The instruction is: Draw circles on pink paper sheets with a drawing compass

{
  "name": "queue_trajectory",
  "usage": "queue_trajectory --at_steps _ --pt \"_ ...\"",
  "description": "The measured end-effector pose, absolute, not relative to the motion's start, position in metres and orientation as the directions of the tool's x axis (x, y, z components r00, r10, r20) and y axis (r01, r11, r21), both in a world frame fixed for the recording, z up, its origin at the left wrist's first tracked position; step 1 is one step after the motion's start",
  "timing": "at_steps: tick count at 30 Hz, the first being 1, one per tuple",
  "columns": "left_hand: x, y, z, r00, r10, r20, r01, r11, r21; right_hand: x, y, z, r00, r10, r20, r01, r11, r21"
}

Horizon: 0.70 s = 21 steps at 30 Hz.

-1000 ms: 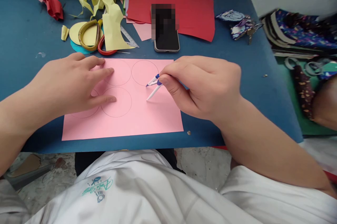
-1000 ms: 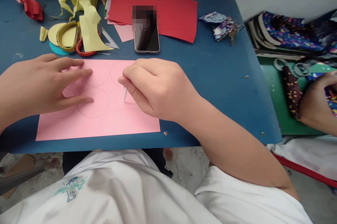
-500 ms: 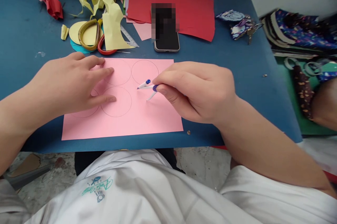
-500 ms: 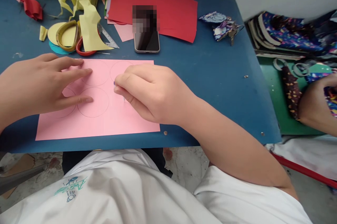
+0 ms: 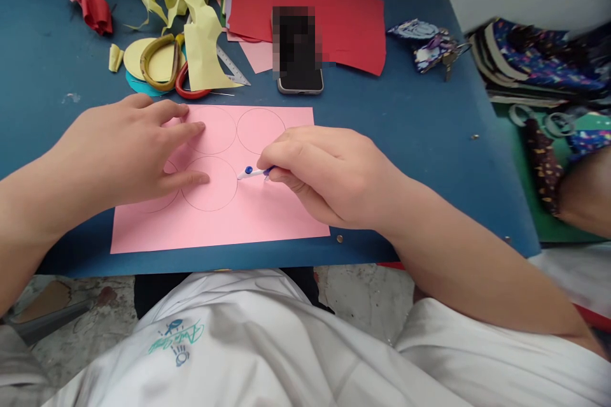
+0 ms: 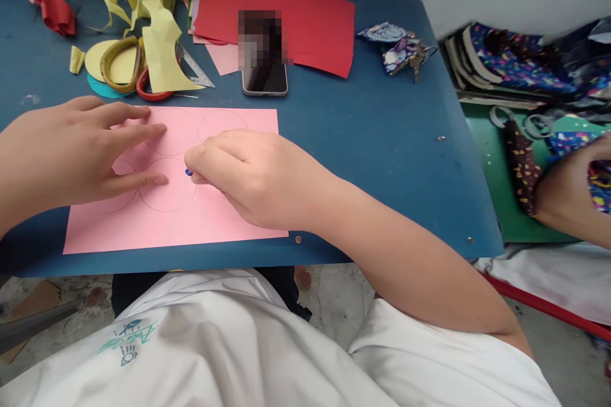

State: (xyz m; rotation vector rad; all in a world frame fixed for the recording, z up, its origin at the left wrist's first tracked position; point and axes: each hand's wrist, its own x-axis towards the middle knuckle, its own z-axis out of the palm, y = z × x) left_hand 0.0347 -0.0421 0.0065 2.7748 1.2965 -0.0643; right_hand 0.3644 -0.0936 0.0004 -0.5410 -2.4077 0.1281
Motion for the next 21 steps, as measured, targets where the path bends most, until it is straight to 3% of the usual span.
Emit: queue_trajectory --at_steps 5,14,21 --pt "0.0335 -0.0419 0.0051 0.668 0.744 -0.004 0.742 -0.665 0.086 0.3645 -0.0952 -0.0024 -0.675 0.441 0.592 0.368 0.896 -0.248" --pt "0.0330 -0.0412 0.0060 0.655 0.755 -0.038 0.754 -0.648 0.106 0.3645 -0.0964 -0.0044 -0.662 0.496 0.563 0.410 0.867 -0.281" --pt "0.0379 -0.0428 0.0078 0.650 0.757 -0.070 0.759 -0.651 0.007 0.3642 -0.0974 -0.0031 -0.653 0.469 0.595 0.382 0.882 -0.276"
